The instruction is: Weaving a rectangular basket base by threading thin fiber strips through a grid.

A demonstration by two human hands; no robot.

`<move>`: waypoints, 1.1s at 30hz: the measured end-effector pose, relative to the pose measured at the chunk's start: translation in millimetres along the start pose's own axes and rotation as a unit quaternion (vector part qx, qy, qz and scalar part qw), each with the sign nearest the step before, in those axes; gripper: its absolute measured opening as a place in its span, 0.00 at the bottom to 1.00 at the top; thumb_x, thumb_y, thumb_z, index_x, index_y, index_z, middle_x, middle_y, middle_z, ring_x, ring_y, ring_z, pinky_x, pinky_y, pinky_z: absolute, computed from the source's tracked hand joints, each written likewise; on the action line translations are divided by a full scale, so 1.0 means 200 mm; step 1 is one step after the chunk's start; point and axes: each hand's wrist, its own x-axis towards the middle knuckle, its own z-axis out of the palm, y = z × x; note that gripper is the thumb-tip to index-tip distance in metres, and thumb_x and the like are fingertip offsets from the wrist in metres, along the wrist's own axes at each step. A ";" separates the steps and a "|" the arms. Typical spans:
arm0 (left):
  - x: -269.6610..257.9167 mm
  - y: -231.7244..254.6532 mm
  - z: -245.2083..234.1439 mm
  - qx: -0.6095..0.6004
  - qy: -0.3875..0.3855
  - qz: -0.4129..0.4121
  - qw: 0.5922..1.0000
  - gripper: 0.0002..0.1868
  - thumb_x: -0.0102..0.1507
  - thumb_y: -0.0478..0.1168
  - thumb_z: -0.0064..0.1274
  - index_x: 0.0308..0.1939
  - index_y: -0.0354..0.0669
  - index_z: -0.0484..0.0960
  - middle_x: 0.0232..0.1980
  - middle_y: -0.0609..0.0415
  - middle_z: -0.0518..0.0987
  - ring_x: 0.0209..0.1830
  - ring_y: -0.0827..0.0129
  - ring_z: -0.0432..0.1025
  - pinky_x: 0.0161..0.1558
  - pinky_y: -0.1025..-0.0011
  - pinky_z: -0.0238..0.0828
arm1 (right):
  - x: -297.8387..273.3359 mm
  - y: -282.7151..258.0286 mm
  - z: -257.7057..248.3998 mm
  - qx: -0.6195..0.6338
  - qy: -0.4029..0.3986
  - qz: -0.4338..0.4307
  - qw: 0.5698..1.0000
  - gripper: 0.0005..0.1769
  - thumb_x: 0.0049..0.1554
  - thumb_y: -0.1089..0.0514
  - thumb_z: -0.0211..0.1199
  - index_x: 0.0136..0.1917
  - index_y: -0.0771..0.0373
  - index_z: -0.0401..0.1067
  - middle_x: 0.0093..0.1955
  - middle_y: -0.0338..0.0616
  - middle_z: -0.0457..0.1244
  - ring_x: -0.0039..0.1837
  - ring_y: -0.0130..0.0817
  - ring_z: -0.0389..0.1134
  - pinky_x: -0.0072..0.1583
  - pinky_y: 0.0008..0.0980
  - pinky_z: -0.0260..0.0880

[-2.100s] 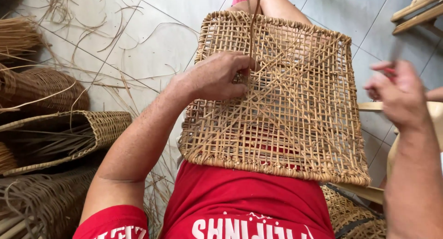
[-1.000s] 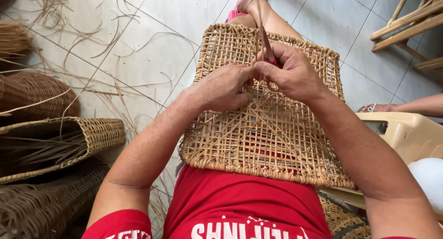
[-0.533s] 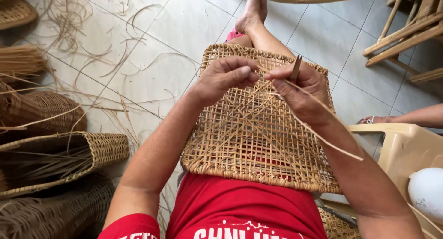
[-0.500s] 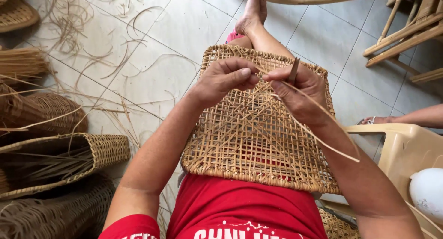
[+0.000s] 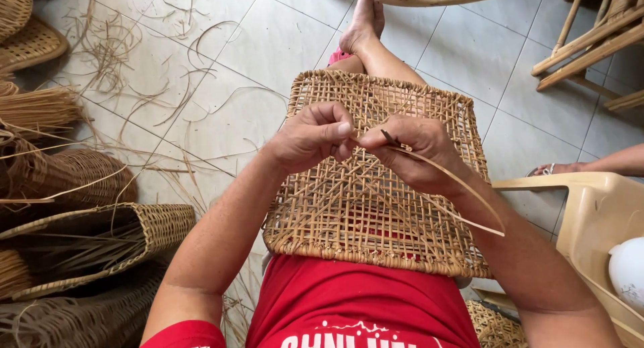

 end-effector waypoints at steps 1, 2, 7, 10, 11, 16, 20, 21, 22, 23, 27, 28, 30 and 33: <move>-0.01 0.03 0.04 -0.001 0.001 -0.001 1.000 0.09 0.65 0.35 0.62 0.44 0.32 0.82 0.36 0.37 0.84 0.31 0.59 0.84 0.32 0.68 0.84 | 0.00 -0.01 0.00 0.001 0.000 0.002 1.000 0.04 0.61 0.67 0.67 0.49 0.64 0.81 0.36 0.45 0.67 0.35 0.25 0.64 0.39 0.25 0.63; -0.03 0.06 0.07 0.020 0.000 -0.010 1.000 0.10 0.65 0.34 0.62 0.45 0.31 0.82 0.36 0.37 0.84 0.31 0.59 0.84 0.32 0.69 0.85 | 0.00 -0.01 0.00 -0.009 0.000 0.001 1.000 0.04 0.61 0.67 0.67 0.49 0.63 0.81 0.38 0.46 0.69 0.36 0.27 0.66 0.40 0.26 0.65; -0.05 0.11 0.11 0.075 0.007 -0.027 0.997 0.10 0.62 0.31 0.65 0.45 0.28 0.84 0.37 0.36 0.86 0.33 0.58 0.84 0.34 0.70 0.86 | -0.02 0.01 -0.02 -0.037 -0.013 0.007 0.999 0.04 0.61 0.65 0.68 0.49 0.61 0.82 0.40 0.47 0.70 0.40 0.30 0.70 0.44 0.30 0.69; -0.05 0.13 0.14 0.096 0.001 -0.009 0.995 0.09 0.61 0.31 0.66 0.43 0.28 0.85 0.36 0.35 0.86 0.33 0.58 0.84 0.34 0.68 0.86 | -0.02 0.00 -0.03 -0.057 -0.019 0.005 0.998 0.04 0.62 0.64 0.67 0.49 0.61 0.82 0.40 0.48 0.70 0.41 0.34 0.71 0.45 0.32 0.69; -0.05 0.14 0.15 0.111 0.000 -0.001 0.994 0.10 0.61 0.31 0.66 0.43 0.27 0.85 0.36 0.36 0.86 0.33 0.58 0.84 0.34 0.69 0.86 | -0.02 0.01 -0.03 -0.056 -0.020 0.008 0.998 0.04 0.62 0.64 0.67 0.49 0.61 0.82 0.41 0.48 0.70 0.42 0.33 0.71 0.46 0.32 0.70; -0.07 0.16 0.18 0.145 -0.005 0.019 0.989 0.11 0.61 0.31 0.66 0.45 0.27 0.85 0.37 0.36 0.86 0.34 0.58 0.85 0.35 0.69 0.86 | -0.04 0.03 -0.03 -0.055 -0.024 0.015 0.998 0.04 0.63 0.64 0.67 0.49 0.60 0.82 0.43 0.47 0.71 0.43 0.35 0.72 0.47 0.32 0.71; -0.07 0.18 0.20 0.164 -0.005 0.025 0.986 0.10 0.63 0.31 0.63 0.45 0.27 0.85 0.37 0.37 0.86 0.34 0.58 0.85 0.35 0.69 0.86 | -0.05 0.02 -0.04 -0.064 -0.026 0.015 0.998 0.04 0.62 0.64 0.67 0.50 0.60 0.82 0.44 0.47 0.71 0.44 0.34 0.73 0.48 0.32 0.71; -0.08 0.18 0.21 0.167 -0.002 0.025 0.986 0.10 0.64 0.31 0.62 0.46 0.26 0.84 0.37 0.37 0.86 0.34 0.59 0.85 0.35 0.70 0.86 | -0.05 0.02 -0.04 -0.065 -0.027 0.016 0.997 0.04 0.62 0.64 0.67 0.50 0.60 0.82 0.44 0.47 0.71 0.44 0.35 0.73 0.48 0.32 0.71; -0.08 0.19 0.21 0.167 -0.001 0.025 0.986 0.10 0.64 0.31 0.62 0.46 0.26 0.84 0.37 0.37 0.86 0.34 0.59 0.85 0.35 0.70 0.86 | -0.04 0.02 -0.04 -0.065 -0.028 0.016 0.997 0.04 0.62 0.64 0.67 0.50 0.60 0.82 0.44 0.47 0.71 0.44 0.35 0.73 0.48 0.32 0.71; -0.08 0.19 0.21 0.166 0.004 0.017 0.986 0.10 0.63 0.32 0.64 0.45 0.27 0.85 0.36 0.37 0.86 0.33 0.59 0.84 0.35 0.69 0.86 | -0.04 0.01 -0.03 -0.066 -0.027 0.014 0.997 0.04 0.63 0.64 0.67 0.50 0.60 0.81 0.43 0.47 0.71 0.43 0.34 0.72 0.48 0.32 0.71; -0.08 0.16 0.17 0.146 0.018 0.001 0.989 0.11 0.61 0.32 0.66 0.44 0.27 0.85 0.35 0.36 0.86 0.32 0.58 0.84 0.33 0.69 0.86 | -0.03 0.01 -0.03 -0.075 -0.033 0.009 0.997 0.05 0.63 0.64 0.67 0.50 0.59 0.82 0.42 0.46 0.70 0.43 0.35 0.72 0.47 0.31 0.70; -0.08 0.15 0.16 0.146 0.019 0.001 0.989 0.11 0.61 0.32 0.66 0.44 0.27 0.85 0.35 0.36 0.86 0.32 0.58 0.84 0.33 0.69 0.86 | -0.03 0.01 -0.03 -0.074 -0.034 0.009 0.997 0.05 0.63 0.64 0.67 0.50 0.59 0.82 0.42 0.46 0.70 0.43 0.35 0.72 0.47 0.31 0.70; -0.08 0.14 0.15 0.132 0.019 -0.012 0.991 0.10 0.62 0.32 0.66 0.45 0.28 0.85 0.36 0.37 0.86 0.33 0.59 0.85 0.34 0.69 0.87 | -0.03 0.02 -0.03 -0.075 -0.036 0.009 0.996 0.05 0.63 0.65 0.67 0.50 0.59 0.82 0.42 0.46 0.70 0.42 0.35 0.72 0.46 0.32 0.70; -0.08 0.15 0.16 0.131 0.015 -0.021 0.991 0.11 0.63 0.33 0.65 0.46 0.28 0.85 0.37 0.37 0.86 0.34 0.58 0.85 0.35 0.69 0.87 | -0.04 0.02 -0.04 -0.080 -0.040 0.010 0.996 0.05 0.63 0.64 0.66 0.50 0.58 0.82 0.41 0.45 0.70 0.41 0.34 0.71 0.46 0.31 0.70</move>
